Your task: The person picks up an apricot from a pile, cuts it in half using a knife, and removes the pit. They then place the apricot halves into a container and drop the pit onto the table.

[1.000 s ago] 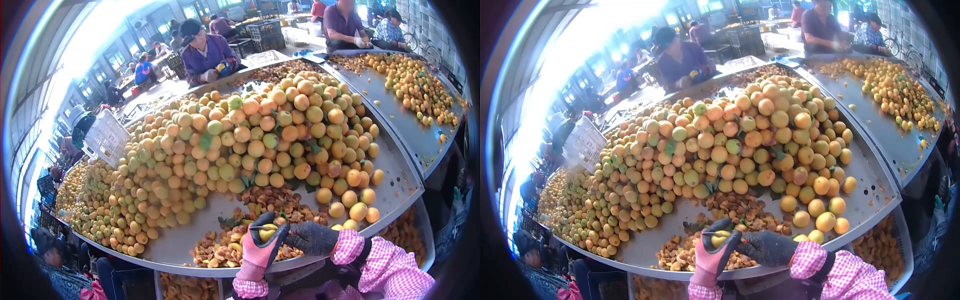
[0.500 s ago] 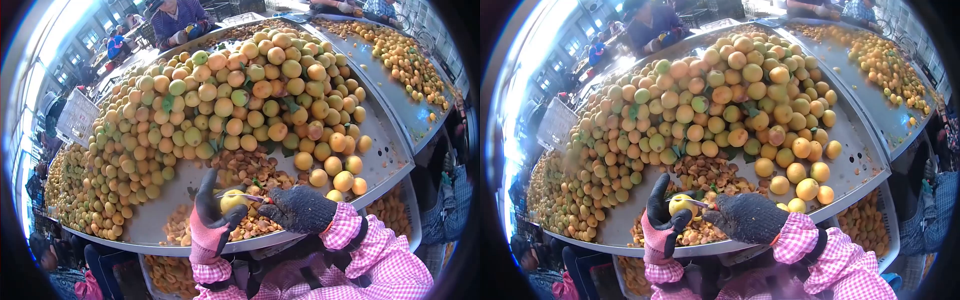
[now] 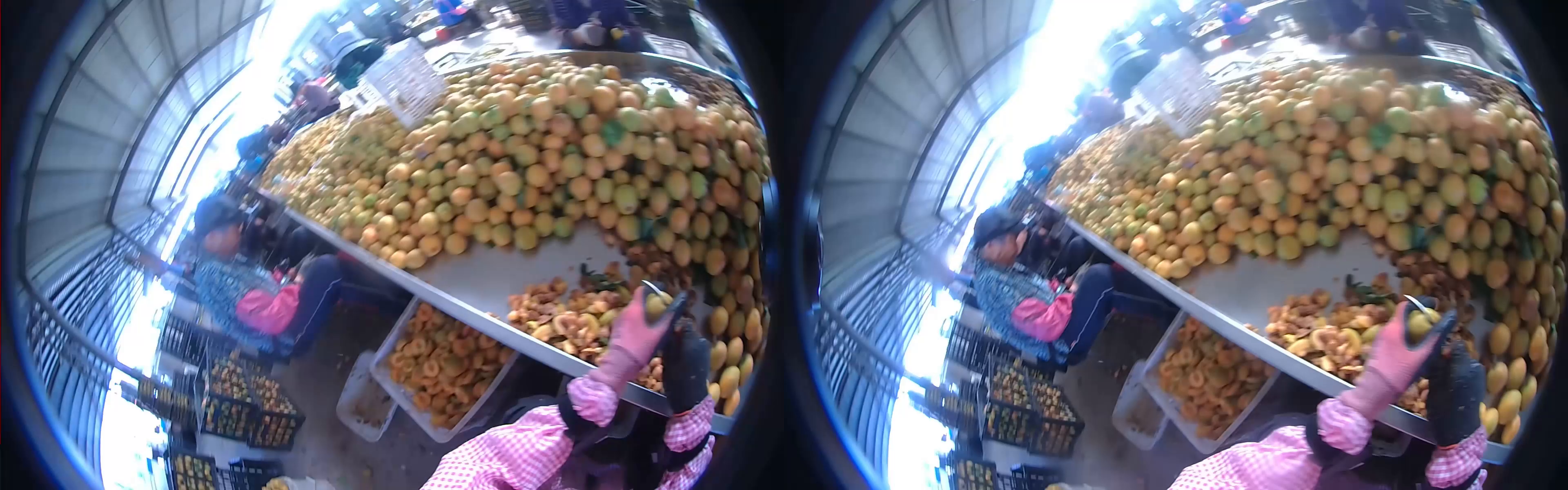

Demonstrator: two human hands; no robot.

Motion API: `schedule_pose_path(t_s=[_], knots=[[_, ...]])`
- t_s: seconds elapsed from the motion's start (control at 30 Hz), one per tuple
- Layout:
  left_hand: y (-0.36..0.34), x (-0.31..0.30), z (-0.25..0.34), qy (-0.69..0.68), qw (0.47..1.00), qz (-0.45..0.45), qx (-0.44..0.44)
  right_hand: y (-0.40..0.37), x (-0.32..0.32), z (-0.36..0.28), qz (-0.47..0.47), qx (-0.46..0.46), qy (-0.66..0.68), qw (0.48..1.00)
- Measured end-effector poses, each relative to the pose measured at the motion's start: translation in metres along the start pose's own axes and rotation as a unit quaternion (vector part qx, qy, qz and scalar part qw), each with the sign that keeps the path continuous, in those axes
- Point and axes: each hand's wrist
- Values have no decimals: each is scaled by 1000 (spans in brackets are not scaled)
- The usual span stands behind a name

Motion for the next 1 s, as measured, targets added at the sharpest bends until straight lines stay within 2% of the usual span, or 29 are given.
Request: schedule_pose_path(t_s=[0.03,0.1,0.17,0.2,0.4,0.53,0.63,0.67,0.77,0.8,0.9,0.93,1.0], knots=[[-1,-2,6,122,992,-18,-11,-2,7,12,12,4,-8,1000],[0,-11,20,119,993,-2,24,-4,21,27,18,14,19,1000],[5,-10,15,-86,995,23,48,0,37,28,19,24,70,997],[6,-12,15,-189,979,33,63,6,48,22,16,26,100,995],[23,-69,5,-201,976,-84,1,43,118,-42,-11,21,207,978],[33,-91,-5,-174,969,-175,-4,21,96,-19,-10,20,163,986],[37,-87,-12,-174,968,-182,1,-7,65,11,6,13,110,994],[35,-85,-13,-205,967,-152,2,-10,60,12,5,5,101,995],[19,-81,8,-153,987,-49,7,2,44,-29,-54,-48,67,995],[16,-83,20,-104,994,-29,-14,1,44,-34,-33,-57,50,997],[21,-74,25,137,982,-51,-117,-3,43,-32,-28,-31,79,996],[20,-66,23,132,986,-20,-100,-2,43,-31,-28,-17,97,995],[17,-60,25,92,992,-23,-79,-2,40,-30,-31,6,139,990]])
Point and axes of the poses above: each hand's wrist, its own y-axis towards the middle knuckle, its own x-axis out of the palm, z = x × y, and after that the axes turned 6 degrees about z, right-handed
